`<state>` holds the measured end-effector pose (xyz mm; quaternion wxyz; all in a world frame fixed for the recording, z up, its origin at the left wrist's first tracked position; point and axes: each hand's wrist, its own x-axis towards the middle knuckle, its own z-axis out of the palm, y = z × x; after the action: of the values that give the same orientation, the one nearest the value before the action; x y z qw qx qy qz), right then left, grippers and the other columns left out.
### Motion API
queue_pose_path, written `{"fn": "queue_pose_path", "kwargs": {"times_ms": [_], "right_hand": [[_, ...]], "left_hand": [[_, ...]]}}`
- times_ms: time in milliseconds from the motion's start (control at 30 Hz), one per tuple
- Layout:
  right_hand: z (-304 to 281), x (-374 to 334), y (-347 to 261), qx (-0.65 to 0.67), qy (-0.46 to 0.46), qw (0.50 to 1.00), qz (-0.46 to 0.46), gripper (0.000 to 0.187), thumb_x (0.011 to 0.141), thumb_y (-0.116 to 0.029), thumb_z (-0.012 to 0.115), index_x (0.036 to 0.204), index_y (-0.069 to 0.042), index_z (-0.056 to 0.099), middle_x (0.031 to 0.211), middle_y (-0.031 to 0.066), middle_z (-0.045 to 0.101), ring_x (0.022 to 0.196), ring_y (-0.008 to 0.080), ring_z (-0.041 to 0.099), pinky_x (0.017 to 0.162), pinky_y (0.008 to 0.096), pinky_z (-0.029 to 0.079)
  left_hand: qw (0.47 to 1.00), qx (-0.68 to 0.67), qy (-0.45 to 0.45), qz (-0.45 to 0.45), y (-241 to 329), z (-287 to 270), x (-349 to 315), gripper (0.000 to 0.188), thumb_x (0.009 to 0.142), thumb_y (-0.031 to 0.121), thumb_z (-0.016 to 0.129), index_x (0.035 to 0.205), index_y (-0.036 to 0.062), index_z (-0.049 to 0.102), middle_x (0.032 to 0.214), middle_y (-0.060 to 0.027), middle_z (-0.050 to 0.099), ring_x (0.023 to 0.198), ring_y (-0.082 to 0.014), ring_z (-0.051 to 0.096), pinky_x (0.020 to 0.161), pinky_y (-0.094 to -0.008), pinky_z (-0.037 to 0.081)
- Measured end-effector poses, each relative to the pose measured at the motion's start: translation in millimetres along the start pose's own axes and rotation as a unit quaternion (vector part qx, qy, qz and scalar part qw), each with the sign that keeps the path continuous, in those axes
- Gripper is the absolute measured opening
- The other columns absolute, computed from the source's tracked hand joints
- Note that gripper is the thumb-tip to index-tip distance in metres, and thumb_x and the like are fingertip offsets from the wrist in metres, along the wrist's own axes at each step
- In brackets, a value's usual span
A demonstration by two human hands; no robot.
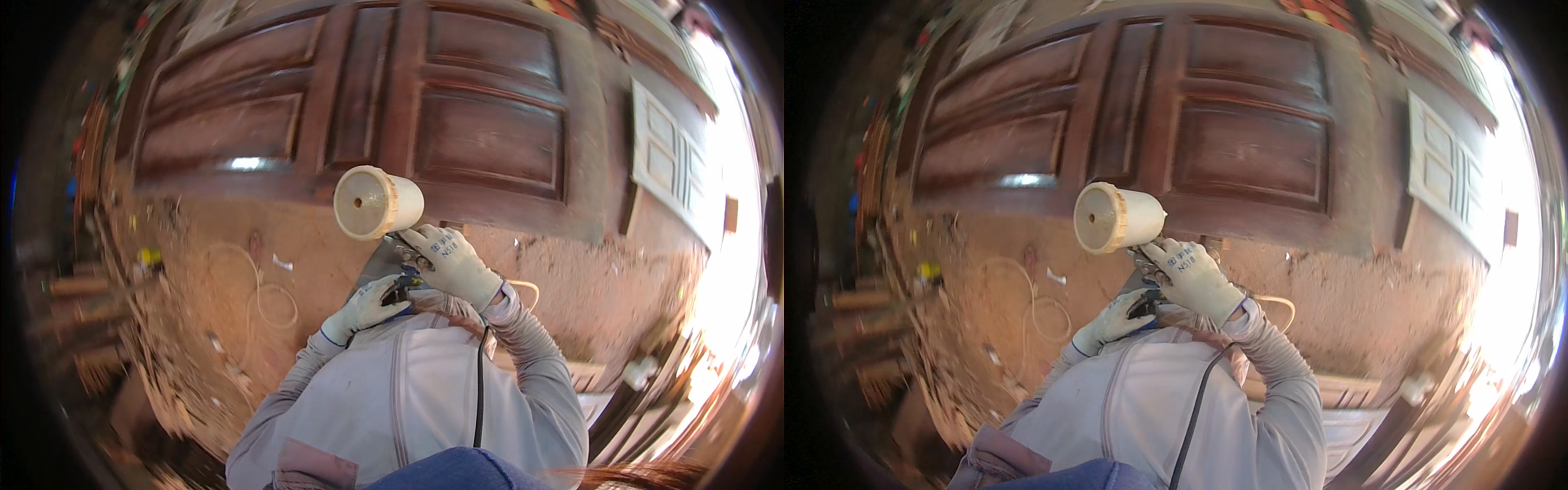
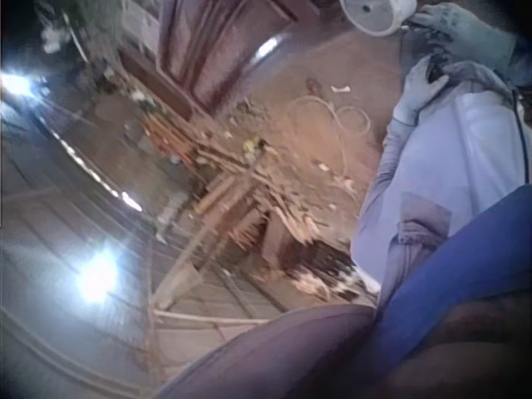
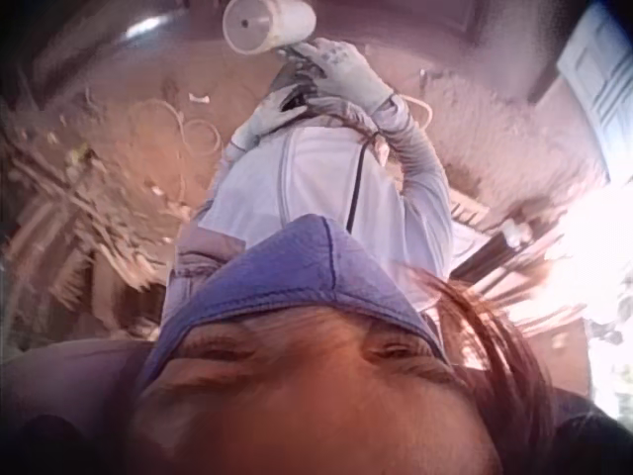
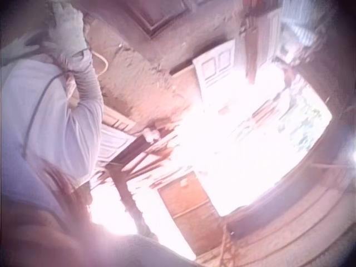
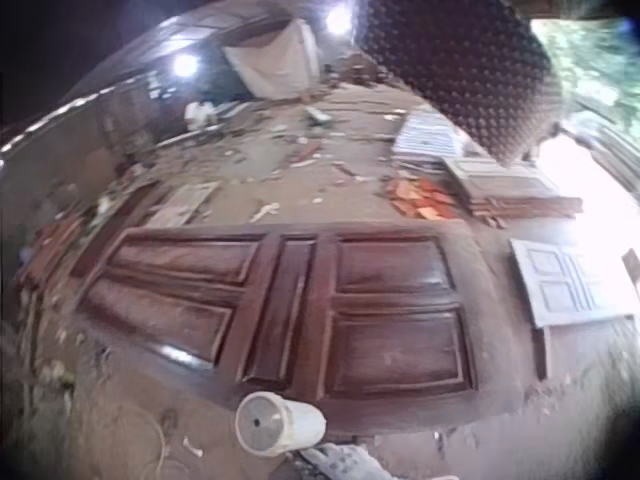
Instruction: The person uses a spray gun to apply a reddish-brown finish to a large wooden door lying flat on the floor. They refill the spray gun's container from a yellow canister and continue spraying different sections of the door until the surface appears uniformly coated.
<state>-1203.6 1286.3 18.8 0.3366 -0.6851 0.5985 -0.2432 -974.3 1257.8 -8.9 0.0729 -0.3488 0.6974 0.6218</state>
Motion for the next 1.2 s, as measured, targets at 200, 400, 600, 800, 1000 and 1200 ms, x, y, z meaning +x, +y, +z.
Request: {"fn": "queue_pose_path", "kwargs": {"times_ms": [200,400,600,800,1000,1200], "right_hand": [[47.3,29.9,-53.4,-0.012,-0.086,0.984,-0.154,0.048,0.084,-0.019,0.066,0.13,-0.014,0.058,0.107,0.0122,0.064,0.101,0.0343,0.061,0.088,0.0468,0.048],[122.6,108.9,-142.1,-0.035,-0.116,0.941,-0.316,0.056,0.074,-0.017,0.072,0.128,-0.016,0.059,0.111,0.0111,0.055,0.11,0.0344,0.052,0.094,0.0475,0.041],[266.5,159.7,-278.3,-0.121,-0.084,0.872,-0.467,0.04,0.077,-0.022,0.068,0.115,-0.014,0.065,0.114,0.0096,0.055,0.106,0.0288,0.053,0.09,0.0427,0.04],[333.1,166.8,-374.5,0.104,-0.169,0.825,-0.53,0.053,0.077,-0.024,0.074,0.125,-0.008,0.06,0.121,0.0164,0.056,0.114,0.0364,0.053,0.098,0.048,0.042],[376.1,216.8,-323.6,0.039,-0.297,0.841,-0.452,0.065,0.082,-0.026,0.076,0.139,-0.007,0.05,0.132,0.0245,0.052,0.12,0.0415,0.053,0.098,0.0468,0.046],[394.9,308.5,-305.2,-0.064,-0.291,0.899,-0.32,0.07,0.082,-0.025,0.077,0.14,-0.002,0.047,0.131,0.0283,0.049,0.118,0.0449,0.053,0.093,0.0485,0.049]], "left_hand": [[0.958,-0.033,0.272,-0.086,-48.3,44.5,-59.3,0.062,0.098,0.035,0.058,0.146,0.0007,0.039,0.132,-0.0245,0.054,0.123,-0.0377,0.053,0.104,-0.0391,0.043],[0.761,-0.482,0.379,0.212,-69.5,17.5,-126.5,0.049,0.106,0.036,0.042,0.143,0.0044,0.044,0.139,-0.0158,0.052,0.127,-0.0277,0.051,0.109,-0.0391,0.04],[0.522,-0.561,0.572,0.295,-124.2,-68.2,-222.5,0.046,0.108,0.037,0.04,0.145,0.0097,0.044,0.14,-0.0081,0.053,0.13,-0.0233,0.05,0.112,-0.0415,0.038],[0.411,-0.449,0.75,0.257,-231.4,-107.2,-364.4,0.031,0.104,0.02,0.048,0.132,0.0059,0.051,0.117,-0.0085,0.062,0.105,-0.0207,0.063,0.091,-0.0376,0.055],[0.345,-0.31,0.886,-0.005,-301.7,-123.5,-451.2,0.062,0.097,0.007,0.059,0.152,0.0105,0.031,0.115,-0.0123,0.064,0.099,-0.0209,0.065,0.081,-0.033,0.056],[0.438,-0.341,0.807,-0.2,-335.6,-161.2,-430.7,0.051,0.092,0.018,0.067,0.138,0.0039,0.052,0.114,-0.0182,0.068,0.104,-0.0232,0.066,0.088,-0.0379,0.053]]}}
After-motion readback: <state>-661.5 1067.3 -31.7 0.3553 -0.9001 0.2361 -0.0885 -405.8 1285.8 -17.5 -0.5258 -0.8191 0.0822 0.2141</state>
